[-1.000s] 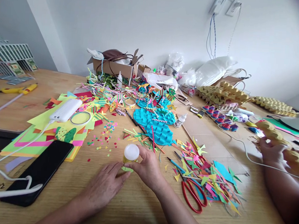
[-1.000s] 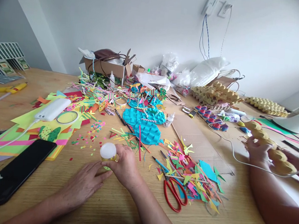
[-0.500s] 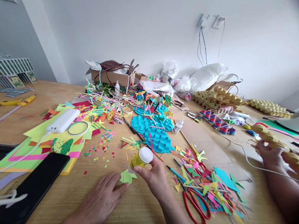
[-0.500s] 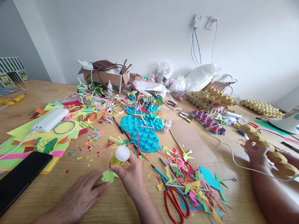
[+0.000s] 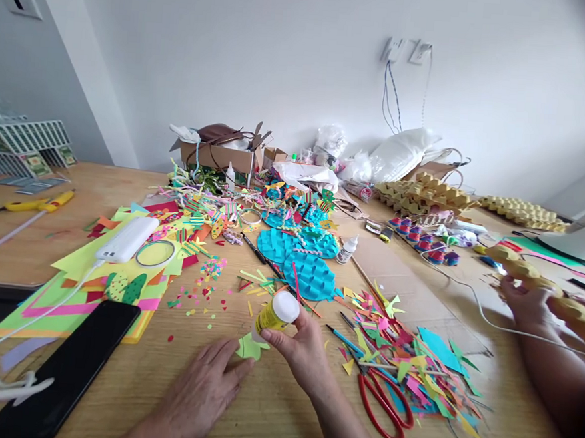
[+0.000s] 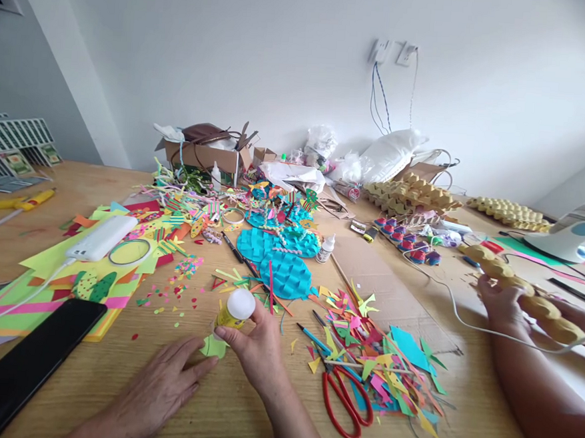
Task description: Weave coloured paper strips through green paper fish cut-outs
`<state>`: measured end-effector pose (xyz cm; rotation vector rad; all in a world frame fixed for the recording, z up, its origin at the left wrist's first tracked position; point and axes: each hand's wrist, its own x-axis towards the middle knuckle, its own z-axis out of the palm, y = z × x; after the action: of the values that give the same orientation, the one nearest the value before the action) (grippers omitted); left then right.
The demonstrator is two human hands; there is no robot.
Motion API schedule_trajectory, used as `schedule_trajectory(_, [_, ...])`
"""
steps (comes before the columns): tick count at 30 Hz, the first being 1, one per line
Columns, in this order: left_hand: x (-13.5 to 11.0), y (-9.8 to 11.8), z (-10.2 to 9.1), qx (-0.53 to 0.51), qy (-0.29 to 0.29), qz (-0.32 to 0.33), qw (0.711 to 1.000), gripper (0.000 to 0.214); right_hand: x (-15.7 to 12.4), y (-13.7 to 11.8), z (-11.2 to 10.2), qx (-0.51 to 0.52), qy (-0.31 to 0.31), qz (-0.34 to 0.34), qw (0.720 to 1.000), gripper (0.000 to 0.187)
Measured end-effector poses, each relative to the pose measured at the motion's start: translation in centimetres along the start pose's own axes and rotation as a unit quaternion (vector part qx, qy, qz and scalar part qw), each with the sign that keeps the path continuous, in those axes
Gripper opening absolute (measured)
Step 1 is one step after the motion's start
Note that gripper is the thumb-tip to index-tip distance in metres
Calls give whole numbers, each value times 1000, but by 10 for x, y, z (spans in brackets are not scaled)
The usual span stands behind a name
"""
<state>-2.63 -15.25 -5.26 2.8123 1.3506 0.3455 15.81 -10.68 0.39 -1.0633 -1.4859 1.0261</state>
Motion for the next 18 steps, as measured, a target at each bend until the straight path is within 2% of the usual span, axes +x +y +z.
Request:
schedule_trajectory(9, [2, 2, -5, -4, 2, -8, 1000, 39, -3, 2, 1, 3, 21, -3, 1000, 36])
schedule_trajectory(18, [0, 1, -5, -31, 23, -5, 999, 37, -2, -1, 2, -46, 11, -28, 998, 31])
